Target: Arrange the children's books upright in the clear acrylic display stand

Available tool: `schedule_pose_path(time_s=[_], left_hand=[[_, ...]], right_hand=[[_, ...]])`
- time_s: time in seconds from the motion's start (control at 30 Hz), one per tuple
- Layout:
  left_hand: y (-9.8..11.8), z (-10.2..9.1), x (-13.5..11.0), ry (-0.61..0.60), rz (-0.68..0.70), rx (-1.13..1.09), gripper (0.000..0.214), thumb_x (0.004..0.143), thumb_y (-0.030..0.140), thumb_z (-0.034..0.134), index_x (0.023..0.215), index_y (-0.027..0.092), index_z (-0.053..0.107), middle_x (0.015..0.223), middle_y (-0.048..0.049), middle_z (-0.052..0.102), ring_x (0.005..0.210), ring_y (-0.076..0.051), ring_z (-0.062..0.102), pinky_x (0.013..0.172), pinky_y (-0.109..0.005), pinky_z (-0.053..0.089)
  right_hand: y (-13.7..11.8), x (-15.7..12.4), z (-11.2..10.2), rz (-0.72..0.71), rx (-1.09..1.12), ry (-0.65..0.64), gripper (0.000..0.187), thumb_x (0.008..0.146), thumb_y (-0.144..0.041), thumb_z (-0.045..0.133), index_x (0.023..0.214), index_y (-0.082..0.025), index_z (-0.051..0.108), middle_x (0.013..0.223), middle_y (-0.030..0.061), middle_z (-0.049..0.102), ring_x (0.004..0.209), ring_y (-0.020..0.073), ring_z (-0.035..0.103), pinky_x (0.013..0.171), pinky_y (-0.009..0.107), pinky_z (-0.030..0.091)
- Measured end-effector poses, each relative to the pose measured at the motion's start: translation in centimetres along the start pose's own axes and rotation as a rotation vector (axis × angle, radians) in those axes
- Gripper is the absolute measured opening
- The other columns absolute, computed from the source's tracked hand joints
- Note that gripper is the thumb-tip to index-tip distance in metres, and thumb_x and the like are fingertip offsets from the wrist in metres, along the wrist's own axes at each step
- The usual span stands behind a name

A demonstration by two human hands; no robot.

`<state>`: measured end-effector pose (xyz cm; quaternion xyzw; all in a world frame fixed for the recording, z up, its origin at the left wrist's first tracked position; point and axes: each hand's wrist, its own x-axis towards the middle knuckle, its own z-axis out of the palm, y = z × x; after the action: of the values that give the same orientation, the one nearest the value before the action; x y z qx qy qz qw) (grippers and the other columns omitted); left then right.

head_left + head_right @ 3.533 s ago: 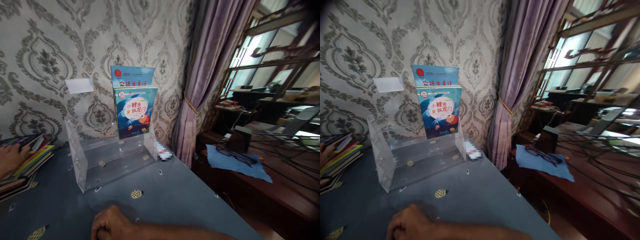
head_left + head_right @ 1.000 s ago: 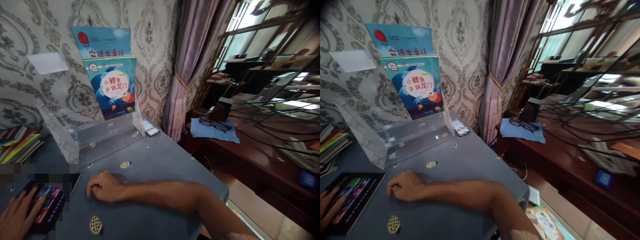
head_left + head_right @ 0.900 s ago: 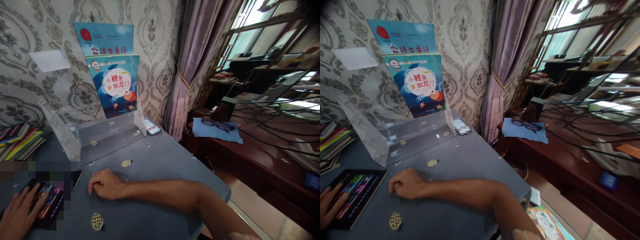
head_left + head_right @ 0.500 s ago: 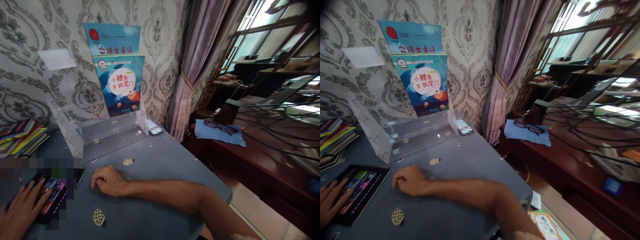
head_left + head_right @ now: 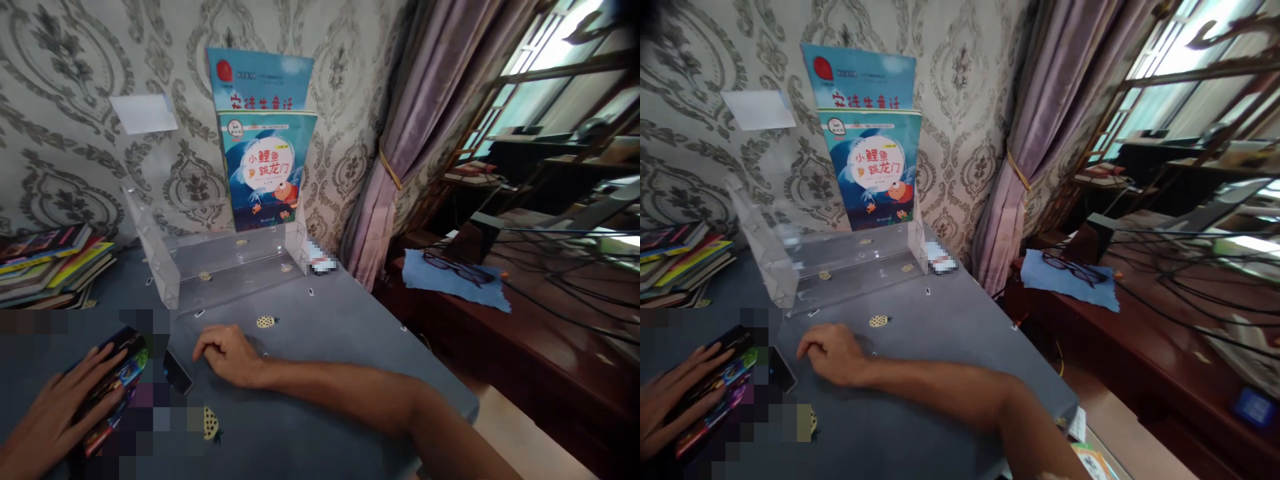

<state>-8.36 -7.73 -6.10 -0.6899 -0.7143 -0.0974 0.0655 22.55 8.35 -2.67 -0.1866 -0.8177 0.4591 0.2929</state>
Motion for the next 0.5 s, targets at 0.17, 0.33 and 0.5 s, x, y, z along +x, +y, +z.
schedule_pose_path(time_s=[0.17, 0.33, 0.5], left_hand=[[2.8, -1.3, 0.8, -0.065, 0.072, -0.136, 0.046, 0.094, 0.052, 0.045, 0.137, 0.044, 0.058, 0.151, 0.0015, 0.051, 0.140, -0.033, 0.046, 0.115, -0.060, 0.035], [5.2, -2.0, 1.3, -0.051, 0.006, -0.176, 0.047, 0.098, 0.055, 0.038, 0.133, 0.033, 0.061, 0.149, -0.0023, 0.055, 0.142, -0.028, 0.045, 0.118, -0.057, 0.031], [6.9, -1.9, 1.4, 0.008, -0.087, -0.154, 0.052, 0.100, 0.058, 0.035, 0.136, 0.027, 0.057, 0.150, -0.0069, 0.053, 0.145, -0.029, 0.040, 0.118, -0.060, 0.028]], right_hand=[[-0.5, -0.3, -0.2, -0.033, -0.078, -0.015, 0.033, 0.081, 0.004, 0.049, 0.091, -0.019, 0.070, 0.088, 0.0008, 0.071, 0.084, 0.0143, 0.061, 0.083, 0.027, 0.046], [-0.2, -0.2, 0.1, -0.059, -0.122, -0.050, 0.029, 0.085, -0.001, 0.050, 0.094, -0.019, 0.071, 0.089, 0.0020, 0.071, 0.084, 0.0149, 0.061, 0.080, 0.027, 0.046], [0.1, -0.3, 0.2, -0.056, -0.142, -0.070, 0.027, 0.085, -0.002, 0.051, 0.093, -0.018, 0.072, 0.085, 0.0020, 0.069, 0.080, 0.0149, 0.060, 0.076, 0.027, 0.045]])
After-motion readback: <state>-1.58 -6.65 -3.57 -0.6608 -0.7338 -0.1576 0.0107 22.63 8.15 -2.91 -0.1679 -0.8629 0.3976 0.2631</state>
